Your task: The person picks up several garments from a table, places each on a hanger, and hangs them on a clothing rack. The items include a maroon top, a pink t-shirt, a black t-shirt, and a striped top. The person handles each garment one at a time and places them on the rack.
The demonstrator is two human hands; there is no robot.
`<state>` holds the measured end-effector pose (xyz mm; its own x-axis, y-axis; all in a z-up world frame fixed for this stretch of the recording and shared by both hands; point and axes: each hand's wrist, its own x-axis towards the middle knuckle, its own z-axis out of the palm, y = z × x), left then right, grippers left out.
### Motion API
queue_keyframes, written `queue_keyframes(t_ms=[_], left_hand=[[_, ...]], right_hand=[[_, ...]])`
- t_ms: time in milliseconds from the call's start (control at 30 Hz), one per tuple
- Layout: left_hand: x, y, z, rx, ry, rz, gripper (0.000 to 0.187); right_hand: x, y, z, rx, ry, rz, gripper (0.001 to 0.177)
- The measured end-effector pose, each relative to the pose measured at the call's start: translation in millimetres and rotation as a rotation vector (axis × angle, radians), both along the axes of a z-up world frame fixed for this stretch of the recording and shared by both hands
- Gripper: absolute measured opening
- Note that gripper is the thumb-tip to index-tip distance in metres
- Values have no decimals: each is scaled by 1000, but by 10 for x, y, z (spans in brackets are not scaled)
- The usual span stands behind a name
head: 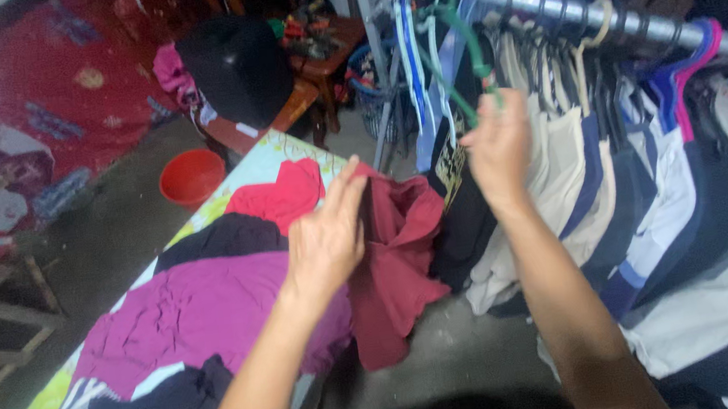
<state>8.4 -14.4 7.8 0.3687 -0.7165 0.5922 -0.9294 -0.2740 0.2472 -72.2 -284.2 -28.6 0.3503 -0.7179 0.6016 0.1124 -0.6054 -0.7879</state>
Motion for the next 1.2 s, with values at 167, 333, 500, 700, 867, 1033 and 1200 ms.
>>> queue_keyframes(t_ms=[167,333,500,700,867,1033,1200], left_hand=[[350,-29,-43,92,183,-120,58],[637,-58,-151,142,274,-212,61],[727,-80,-145,118,235,-220,61],[501,-81,-6,164,261,-203,59],[145,-78,178,180,150,-212,55],[11,57,435,1,-329,-183,38],[-17,86,474,-157,-260,-254,43]], right_hand=[[-1291,-71,-211,130,-286,67,20],[-2729,73,-301,242,-481,261,28],[-3066,572,-283,248,-279,330,30],[-2643,1061,-251,139,68,201,23],[-2123,986,-562,137,-71,535,26],[-1927,766,-862,277,-290,621,31],[-1618,694,-895,558,-647,685,33]])
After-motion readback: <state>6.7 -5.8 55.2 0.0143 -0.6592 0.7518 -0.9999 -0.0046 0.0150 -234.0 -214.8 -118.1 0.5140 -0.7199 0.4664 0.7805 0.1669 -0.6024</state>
